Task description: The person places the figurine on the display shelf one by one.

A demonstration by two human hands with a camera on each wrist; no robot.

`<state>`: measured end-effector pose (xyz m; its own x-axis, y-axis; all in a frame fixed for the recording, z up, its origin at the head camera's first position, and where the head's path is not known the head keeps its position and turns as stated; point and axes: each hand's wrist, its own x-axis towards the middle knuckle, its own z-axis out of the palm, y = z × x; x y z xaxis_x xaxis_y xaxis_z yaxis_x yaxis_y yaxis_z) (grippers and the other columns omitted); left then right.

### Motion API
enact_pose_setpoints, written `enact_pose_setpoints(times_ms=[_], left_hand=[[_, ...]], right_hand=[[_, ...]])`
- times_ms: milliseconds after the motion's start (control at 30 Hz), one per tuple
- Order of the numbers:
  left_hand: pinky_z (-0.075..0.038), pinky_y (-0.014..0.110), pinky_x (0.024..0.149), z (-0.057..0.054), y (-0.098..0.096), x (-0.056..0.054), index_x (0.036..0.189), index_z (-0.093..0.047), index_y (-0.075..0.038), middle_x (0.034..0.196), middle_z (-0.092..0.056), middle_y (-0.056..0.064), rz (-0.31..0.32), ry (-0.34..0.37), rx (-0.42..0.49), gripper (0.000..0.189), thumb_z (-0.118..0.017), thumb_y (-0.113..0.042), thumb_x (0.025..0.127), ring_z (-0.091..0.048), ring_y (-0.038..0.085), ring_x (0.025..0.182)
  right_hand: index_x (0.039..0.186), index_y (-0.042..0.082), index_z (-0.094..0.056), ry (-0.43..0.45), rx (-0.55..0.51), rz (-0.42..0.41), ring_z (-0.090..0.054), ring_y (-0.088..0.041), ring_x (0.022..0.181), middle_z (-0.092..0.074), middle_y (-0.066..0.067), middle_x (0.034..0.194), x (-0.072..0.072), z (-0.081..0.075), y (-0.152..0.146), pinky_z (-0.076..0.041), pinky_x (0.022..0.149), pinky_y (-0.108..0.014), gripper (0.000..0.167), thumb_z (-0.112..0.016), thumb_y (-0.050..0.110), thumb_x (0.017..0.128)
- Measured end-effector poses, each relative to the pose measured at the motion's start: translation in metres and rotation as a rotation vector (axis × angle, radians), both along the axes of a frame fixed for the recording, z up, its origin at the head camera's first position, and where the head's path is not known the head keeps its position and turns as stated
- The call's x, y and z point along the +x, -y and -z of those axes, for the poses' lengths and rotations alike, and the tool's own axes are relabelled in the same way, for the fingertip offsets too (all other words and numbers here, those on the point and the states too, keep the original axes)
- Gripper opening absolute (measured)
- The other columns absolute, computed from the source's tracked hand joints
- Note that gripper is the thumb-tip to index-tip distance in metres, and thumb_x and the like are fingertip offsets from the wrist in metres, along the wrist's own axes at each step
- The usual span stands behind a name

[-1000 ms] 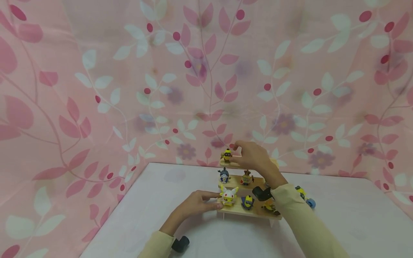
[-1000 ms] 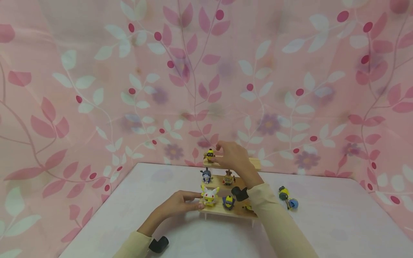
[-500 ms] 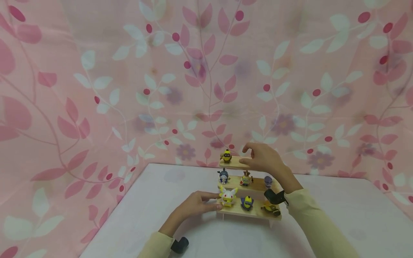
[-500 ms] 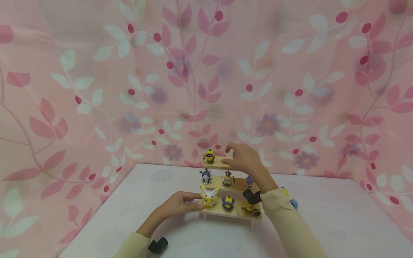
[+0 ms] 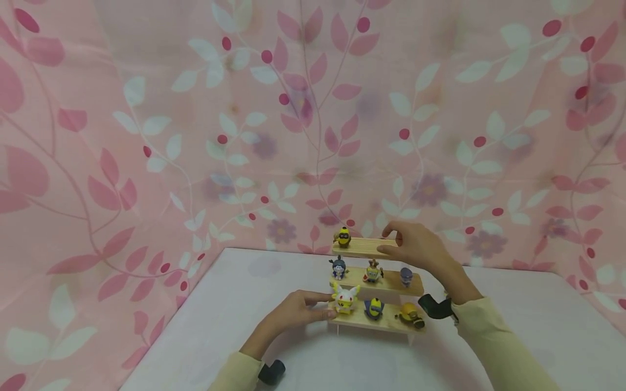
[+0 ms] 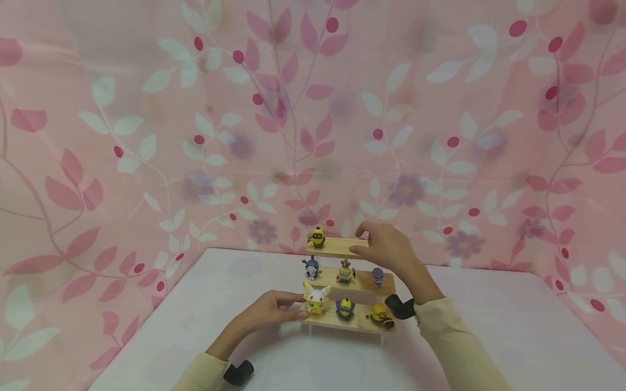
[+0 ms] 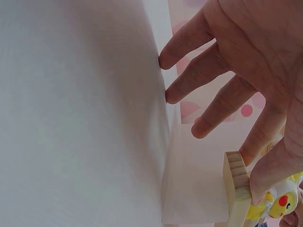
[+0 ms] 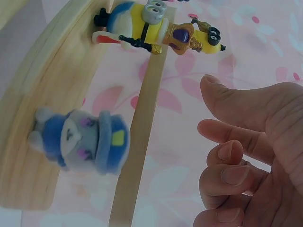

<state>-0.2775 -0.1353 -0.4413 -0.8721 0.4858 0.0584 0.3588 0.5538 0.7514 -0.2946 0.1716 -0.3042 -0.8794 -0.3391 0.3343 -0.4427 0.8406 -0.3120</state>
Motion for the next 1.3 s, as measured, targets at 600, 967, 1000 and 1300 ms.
enact_pose_setpoints(times_ms=[600, 967, 1000, 1300], left_hand=[[-0.045, 0.054, 0.099, 0.002, 0.003, 0.002, 0.124, -0.071, -0.026, 0.126, -0.066, -0.002, -0.005, 0.035, 0.012, 0.047, -0.075, -0.05, 0.084, -0.057, 0.032, 0.122], [-0.045, 0.054, 0.098, 0.001, 0.002, 0.002, 0.124, -0.071, -0.027, 0.126, -0.066, -0.003, -0.003, 0.029, -0.003, 0.048, -0.073, -0.054, 0.084, -0.057, 0.031, 0.122], [-0.045, 0.054, 0.099, 0.001, 0.002, 0.002, 0.125, -0.071, -0.027, 0.126, -0.066, -0.004, -0.002, 0.027, -0.007, 0.049, -0.073, -0.054, 0.084, -0.057, 0.03, 0.123], [-0.046, 0.054, 0.098, -0.002, 0.001, 0.0, 0.125, -0.07, -0.027, 0.126, -0.066, -0.004, 0.004, 0.023, -0.02, 0.05, -0.073, -0.055, 0.084, -0.057, 0.031, 0.122]], right_hand=[[0.106, 0.014, -0.069, -0.023, -0.046, -0.021, -0.041, -0.013, 0.053, -0.051, 0.004, 0.07, 0.017, 0.006, -0.031, -0.034, 0.046, -0.029, 0.03, -0.077, 0.035, 0.087], [0.106, 0.013, -0.068, -0.036, -0.051, 0.013, -0.04, -0.013, 0.053, -0.048, 0.004, 0.068, 0.027, 0.014, -0.044, -0.034, 0.046, -0.027, 0.032, -0.079, 0.034, 0.085], [0.107, 0.013, -0.068, -0.036, -0.049, 0.015, -0.04, -0.013, 0.053, -0.048, 0.004, 0.068, 0.028, 0.015, -0.045, -0.034, 0.046, -0.027, 0.032, -0.078, 0.035, 0.086], [0.107, 0.014, -0.068, -0.057, -0.02, 0.043, -0.039, -0.012, 0.053, -0.047, 0.005, 0.069, 0.039, 0.022, -0.059, -0.032, 0.044, -0.027, 0.031, -0.079, 0.033, 0.085]])
